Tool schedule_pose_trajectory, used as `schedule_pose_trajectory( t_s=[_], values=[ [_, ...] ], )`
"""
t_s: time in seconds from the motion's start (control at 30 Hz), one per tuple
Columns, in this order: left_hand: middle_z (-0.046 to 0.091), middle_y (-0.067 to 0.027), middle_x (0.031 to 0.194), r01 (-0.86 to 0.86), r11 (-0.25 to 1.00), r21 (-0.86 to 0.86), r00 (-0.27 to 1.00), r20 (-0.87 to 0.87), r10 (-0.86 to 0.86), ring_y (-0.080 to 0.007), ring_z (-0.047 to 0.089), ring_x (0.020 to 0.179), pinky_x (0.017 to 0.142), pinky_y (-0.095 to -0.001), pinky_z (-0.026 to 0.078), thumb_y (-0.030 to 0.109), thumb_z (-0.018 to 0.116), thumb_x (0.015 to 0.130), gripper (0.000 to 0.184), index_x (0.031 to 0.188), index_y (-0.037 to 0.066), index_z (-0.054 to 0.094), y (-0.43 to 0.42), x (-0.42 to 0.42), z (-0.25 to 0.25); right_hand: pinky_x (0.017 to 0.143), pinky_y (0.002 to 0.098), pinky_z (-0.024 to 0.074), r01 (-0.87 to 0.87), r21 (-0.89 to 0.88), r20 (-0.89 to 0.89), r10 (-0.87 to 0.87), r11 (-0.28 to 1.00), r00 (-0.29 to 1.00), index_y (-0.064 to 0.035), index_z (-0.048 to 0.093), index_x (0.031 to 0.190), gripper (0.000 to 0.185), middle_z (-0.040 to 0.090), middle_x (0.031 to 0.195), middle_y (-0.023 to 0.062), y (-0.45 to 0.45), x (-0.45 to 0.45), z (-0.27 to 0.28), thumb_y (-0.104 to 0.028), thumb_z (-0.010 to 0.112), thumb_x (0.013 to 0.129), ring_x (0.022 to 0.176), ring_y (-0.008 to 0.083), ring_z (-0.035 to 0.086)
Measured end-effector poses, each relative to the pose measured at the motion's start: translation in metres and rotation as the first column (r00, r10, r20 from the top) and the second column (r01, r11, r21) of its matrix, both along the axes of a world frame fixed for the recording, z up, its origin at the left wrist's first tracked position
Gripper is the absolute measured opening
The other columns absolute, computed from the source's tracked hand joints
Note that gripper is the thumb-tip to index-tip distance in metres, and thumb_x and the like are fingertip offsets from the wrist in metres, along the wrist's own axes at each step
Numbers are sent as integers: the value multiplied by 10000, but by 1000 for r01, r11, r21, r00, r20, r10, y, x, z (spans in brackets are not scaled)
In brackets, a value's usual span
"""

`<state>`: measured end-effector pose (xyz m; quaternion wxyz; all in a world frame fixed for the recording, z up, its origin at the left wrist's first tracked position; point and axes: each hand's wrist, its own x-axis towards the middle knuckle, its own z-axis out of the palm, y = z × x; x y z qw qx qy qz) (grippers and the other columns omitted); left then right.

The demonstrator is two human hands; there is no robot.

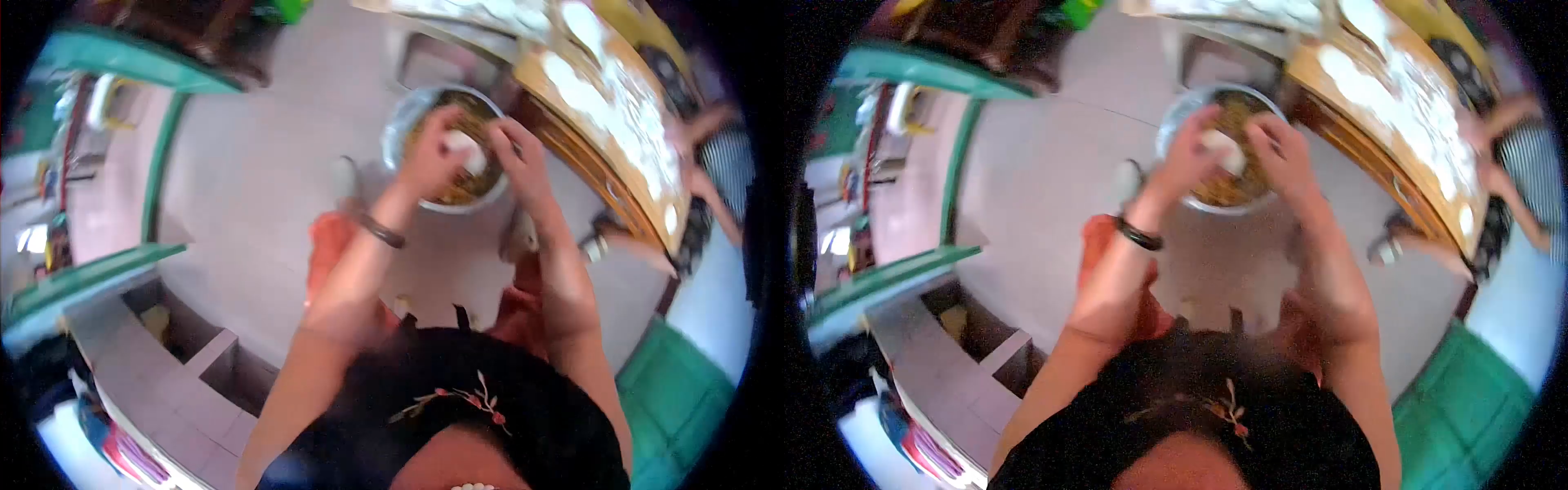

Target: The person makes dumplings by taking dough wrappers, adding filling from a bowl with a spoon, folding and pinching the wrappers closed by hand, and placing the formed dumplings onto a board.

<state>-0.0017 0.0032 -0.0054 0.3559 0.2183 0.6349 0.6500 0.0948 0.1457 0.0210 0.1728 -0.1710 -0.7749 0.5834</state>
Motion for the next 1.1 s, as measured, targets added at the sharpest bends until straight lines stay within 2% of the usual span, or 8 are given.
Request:
schedule_pose_trajectory(
  t_s=[0.03, 0.17, 0.2, 0.3, 0.73, 0.93, 1.0, 1.1],
  values=[
    [533, -75, 1152, -19, 997, 72, 943, -330, 42, -119, 580, 801, 621, -247, 484, 128, 670, 785, 672, 1360, 52, 330, 2, -2, -22, 699, 266, 463, -23, -96, 33, 26, 995, 999, -5, 614, 976, 219, 618, 868, 32, 1, -4, -3, -209, 609, 897, 781, 110, 545],
    [507, -125, 1225, 217, 976, -20, 974, -69, -217, -176, 529, 985, 789, -283, 465, 155, 696, 709, 890, 1432, 9, 198, -8, 3, 0, 690, 242, 450, -178, -86, 106, 187, 980, 977, -23, 621, 918, 172, 590, 831, 7, 2, -5, -12, -129, 692, 802, 773, 92, 544],
    [504, -173, 1257, 159, 986, 39, 922, -363, -134, -229, 534, 1061, 849, -298, 462, 142, 684, 708, 901, 1434, -12, 174, -2, 8, -28, 660, 253, 443, -216, -18, 175, 215, 976, 961, -10, 605, 858, 175, 572, 801, 14, -3, -5, -5, -113, 713, 768, 734, 96, 524],
    [459, -255, 1297, 176, 984, 24, 923, -351, -157, -336, 460, 1208, 1020, -374, 360, 130, 597, 731, 808, 1421, -24, 206, -4, 13, -27, 611, 268, 432, -250, 37, 187, 239, 968, 953, -2, 589, 813, 128, 560, 753, 18, -14, -7, 1, -50, 694, 758, 675, 106, 508],
    [519, -202, 1254, 235, 969, -79, 952, -184, -246, -302, 526, 1137, 948, -357, 418, 188, 660, 736, 656, 1304, -15, 403, -45, -7, 11, 609, 295, 431, -295, 309, 138, 264, 904, 955, 27, 558, 750, 61, 550, 682, 75, -34, -29, -15, 19, 605, 789, 652, 142, 522],
    [578, -101, 1111, 303, 899, 318, 926, -321, -199, -204, 526, 1059, 940, -341, 417, 181, 672, 745, 305, 1002, 34, 597, -18, -9, -69, 737, 361, 474, -260, 414, 136, 223, 872, 965, 7, 639, 894, 98, 635, 858, 147, -43, -26, -5, -59, 605, 831, 827, 299, 610],
    [627, -47, 880, 342, 934, -99, 926, -132, -353, -155, 613, 756, 674, -309, 514, 195, 676, 767, 300, 1034, 85, 595, -35, -13, -18, 680, 351, 457, -340, 376, 108, 324, 862, 940, 2, 630, 872, 115, 602, 816, 161, -35, -27, -4, -106, 596, 857, 749, 291, 586],
    [611, -45, 798, 160, 987, -31, 987, 16, -160, -105, 589, 646, 551, -250, 469, 205, 636, 847, 351, 1152, 52, 554, -35, -7, -9, 730, 335, 443, -284, 222, 18, 287, 933, 958, 6, 627, 999, 224, 583, 827, 134, -28, -25, -9, -181, 524, 933, 772, 255, 560]
  ],
)
